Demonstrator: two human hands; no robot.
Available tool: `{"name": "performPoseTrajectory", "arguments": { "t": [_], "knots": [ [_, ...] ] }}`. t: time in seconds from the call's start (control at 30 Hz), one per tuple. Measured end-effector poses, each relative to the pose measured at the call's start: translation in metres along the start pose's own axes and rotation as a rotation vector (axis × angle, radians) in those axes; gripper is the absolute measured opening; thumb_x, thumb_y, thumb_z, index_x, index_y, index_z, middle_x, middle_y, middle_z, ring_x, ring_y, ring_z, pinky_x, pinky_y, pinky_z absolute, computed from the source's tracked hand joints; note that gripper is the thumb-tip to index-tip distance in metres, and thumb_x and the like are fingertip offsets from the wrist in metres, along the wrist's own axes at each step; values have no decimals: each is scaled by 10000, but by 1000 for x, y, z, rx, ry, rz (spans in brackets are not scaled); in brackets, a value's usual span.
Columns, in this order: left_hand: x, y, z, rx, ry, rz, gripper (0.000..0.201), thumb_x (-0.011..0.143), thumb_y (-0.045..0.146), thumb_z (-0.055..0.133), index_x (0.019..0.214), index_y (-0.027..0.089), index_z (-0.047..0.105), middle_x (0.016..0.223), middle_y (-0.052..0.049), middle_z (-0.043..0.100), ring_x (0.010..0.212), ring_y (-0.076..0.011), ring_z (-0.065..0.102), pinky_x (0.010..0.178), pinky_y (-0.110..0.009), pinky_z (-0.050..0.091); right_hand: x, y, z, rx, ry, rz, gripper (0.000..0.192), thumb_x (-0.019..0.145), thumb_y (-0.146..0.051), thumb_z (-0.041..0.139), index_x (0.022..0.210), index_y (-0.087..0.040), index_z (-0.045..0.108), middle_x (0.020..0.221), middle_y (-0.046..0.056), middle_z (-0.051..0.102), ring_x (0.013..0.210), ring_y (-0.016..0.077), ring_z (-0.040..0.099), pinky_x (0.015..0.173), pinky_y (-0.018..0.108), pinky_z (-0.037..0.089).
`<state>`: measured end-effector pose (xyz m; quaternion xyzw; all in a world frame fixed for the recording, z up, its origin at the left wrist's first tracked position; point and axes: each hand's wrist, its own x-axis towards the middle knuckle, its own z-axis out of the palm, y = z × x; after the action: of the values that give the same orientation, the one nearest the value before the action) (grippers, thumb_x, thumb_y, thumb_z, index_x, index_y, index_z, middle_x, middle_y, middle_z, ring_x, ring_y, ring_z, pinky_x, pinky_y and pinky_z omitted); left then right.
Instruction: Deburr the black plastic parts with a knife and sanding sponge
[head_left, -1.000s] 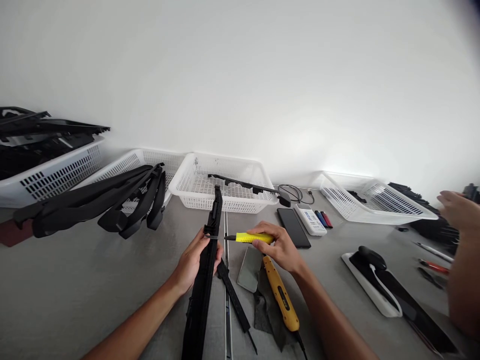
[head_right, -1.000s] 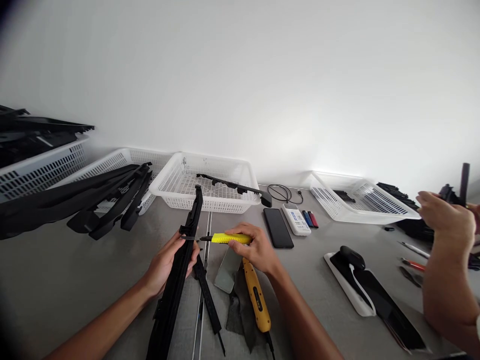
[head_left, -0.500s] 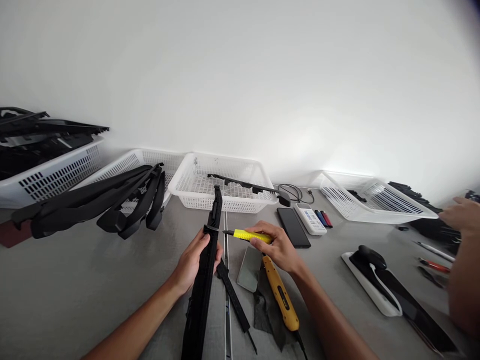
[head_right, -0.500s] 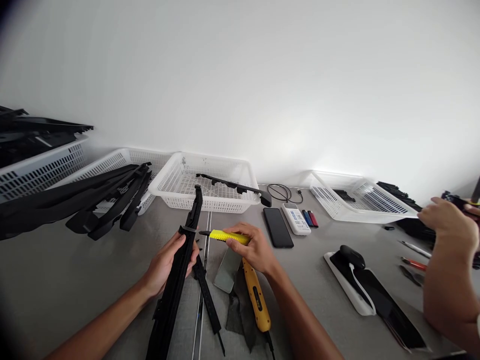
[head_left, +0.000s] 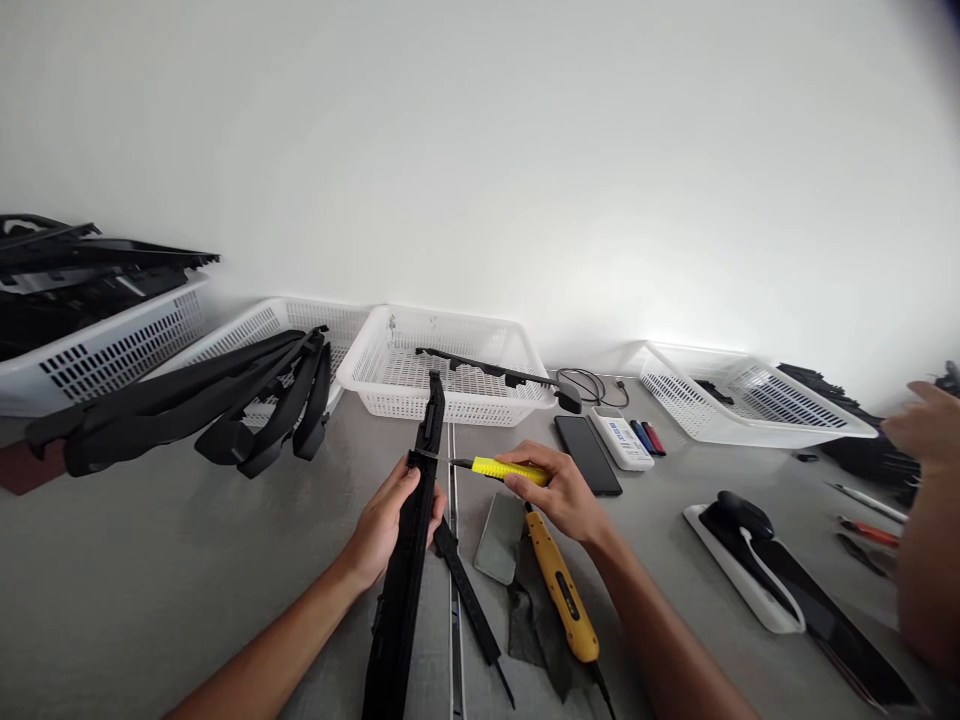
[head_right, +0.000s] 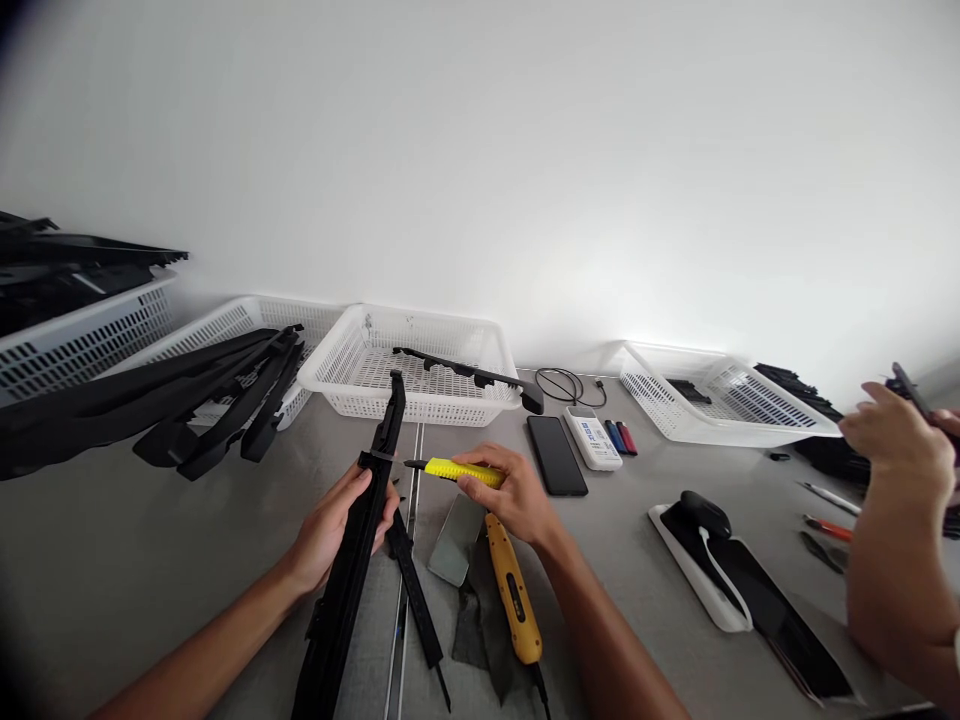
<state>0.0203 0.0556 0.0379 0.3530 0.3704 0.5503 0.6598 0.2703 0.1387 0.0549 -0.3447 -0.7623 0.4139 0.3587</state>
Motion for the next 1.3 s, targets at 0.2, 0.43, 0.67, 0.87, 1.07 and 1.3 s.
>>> {"name": "performPoseTrajectory", "arguments": {
  "t": [0.2, 0.43, 0.67, 0.87, 1.07, 1.3],
  "knots": [
    [-1, 1, 1, -9, 11, -2, 355, 952, 563, 657, 1005, 236, 530, 710, 20, 637, 483, -107, 479, 431, -208, 375, 0, -2, 0, -14, 3, -5, 309, 955, -489, 721, 1092, -228, 817, 944, 63, 680, 774, 190, 582, 648, 301, 439],
    [-1, 2, 2, -23, 5, -1, 337, 946, 542, 669, 996, 230, 551, 708, 16, 643, 478, -107, 490, 434, -216, 368, -1, -1, -2, 2, 2, 4, 314, 951, -504, 726, 1079, -234, 823, 930, 60, 672, 747, 183, 571, 622, 294, 433],
    [-1, 0, 0, -21, 25, -13, 343, 932, 539, 670, 1013, 232, 542, 705, 16, 648, 479, -107, 480, 434, -214, 366, 0, -2, -2, 17, -21, -26, 283, 947, -472, 740, 1072, -232, 823, 944, 65, 696, 784, 198, 602, 666, 306, 446],
    [-1, -3, -4, -78, 14, -16, 342, 917, 445, 640, 1163, 218, 570, 733, 7, 647, 505, -118, 489, 455, -217, 381, 2, 2, 2, -60, 29, -6, 329, 968, -511, 697, 1088, -228, 814, 918, 62, 697, 776, 200, 597, 664, 307, 453],
    [-1, -4, -7, -93, -18, -2, 465, 914, 490, 664, 1278, 215, 575, 732, 6, 634, 513, -129, 499, 458, -223, 398, 2, 5, 4, -74, 53, 24, 347, 961, -521, 700, 1100, -221, 806, 950, 70, 713, 807, 209, 609, 691, 313, 458],
    [-1, -2, -4, -77, -17, -24, 533, 937, 636, 597, 1266, 218, 561, 696, 26, 599, 504, -121, 459, 440, -211, 373, 2, 9, 3, -5, 34, 51, 341, 957, -509, 709, 1115, -221, 800, 982, 66, 717, 819, 208, 616, 707, 310, 467]
  ]
}}
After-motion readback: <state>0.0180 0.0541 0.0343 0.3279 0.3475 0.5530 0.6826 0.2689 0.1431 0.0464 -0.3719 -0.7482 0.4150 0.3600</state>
